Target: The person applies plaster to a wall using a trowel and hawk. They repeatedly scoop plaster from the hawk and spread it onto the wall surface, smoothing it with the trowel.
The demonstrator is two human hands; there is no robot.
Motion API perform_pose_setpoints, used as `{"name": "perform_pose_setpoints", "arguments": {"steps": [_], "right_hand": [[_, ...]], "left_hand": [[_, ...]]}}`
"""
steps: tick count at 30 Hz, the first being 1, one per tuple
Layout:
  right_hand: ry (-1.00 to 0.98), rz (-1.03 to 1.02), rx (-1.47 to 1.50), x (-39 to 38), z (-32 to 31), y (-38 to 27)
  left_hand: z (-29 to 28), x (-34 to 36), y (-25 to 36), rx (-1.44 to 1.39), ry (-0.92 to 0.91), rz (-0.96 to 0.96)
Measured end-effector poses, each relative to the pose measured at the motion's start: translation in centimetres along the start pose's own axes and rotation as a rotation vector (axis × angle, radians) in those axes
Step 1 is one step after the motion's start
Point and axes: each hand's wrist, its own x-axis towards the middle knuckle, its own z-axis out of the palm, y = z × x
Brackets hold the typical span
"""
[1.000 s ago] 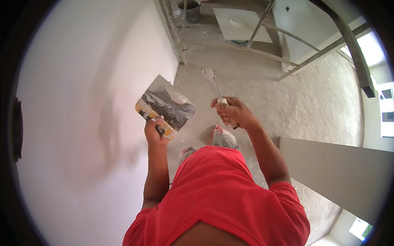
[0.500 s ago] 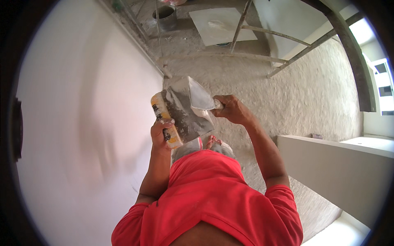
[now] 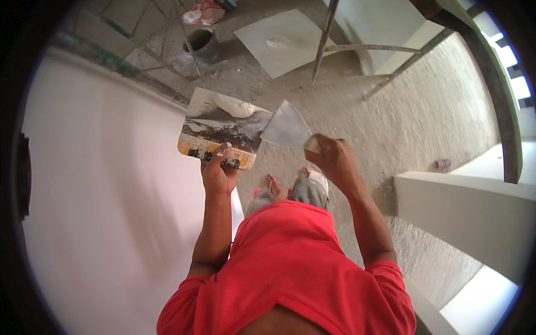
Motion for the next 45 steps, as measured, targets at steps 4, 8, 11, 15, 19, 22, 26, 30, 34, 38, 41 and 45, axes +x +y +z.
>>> {"name": "perform_pose_setpoints", "arguments": {"steps": [4, 8, 11, 15, 19, 22, 26, 30, 34, 38, 41, 45], "right_hand": [[0.081, -0.010, -0.164, 0.7, 0.5, 0.2], [0.064, -0.014, -0.179, 0.9, 1.2, -0.8], [0.068, -0.024, -0.205, 0.9, 1.7, -1.1], [0.062, -0.124, -0.241, 2.5, 1.7, -0.4], [0.081, -0.169, -0.156, 2.9, 3.9, 1.9], [0.180, -0.165, -0.095, 3.6, 8.4, 5.8], [0.214, -0.004, -0.214, 4.0, 15.3, 12.1], [0.190, 0.184, -0.221, 1.9, 22.1, 20.6], [0.286, 0.271, -0.179, -2.4, 30.6, 27.6], [0.387, 0.341, -0.060, -7.3, 40.0, 35.4], [0.452, 0.372, -0.002, -8.1, 43.1, 37.7], [0.545, 0.316, 0.095, -10.3, 47.9, 41.7]], "left_hand": [[-0.5, 0.8, 0.2, 0.221, -0.095, -0.067], [-1.4, 1.8, 1.1, 0.606, -0.319, 0.130], [-2.2, 1.2, 0.1, 0.970, -0.446, 0.305], [-0.7, 1.9, -0.1, 1.138, -0.596, 0.605], [-6.1, 5.4, -4.0, 1.336, -0.527, 0.621], [-14.5, 10.3, -10.0, 1.517, -0.546, 0.608], [-24.4, 17.4, -17.4, 1.617, -0.309, 0.272], [-30.9, 25.0, -25.7, 1.679, -0.391, 0.430], [-34.2, 30.4, -33.2, 1.807, -0.466, 0.298], [-37.3, 36.0, -39.5, 1.932, -0.463, 0.338], [-35.3, 40.0, -42.9, 1.991, -0.467, 0.417], [-37.1, 44.0, -46.7, 1.986, -0.394, 0.507]]}}
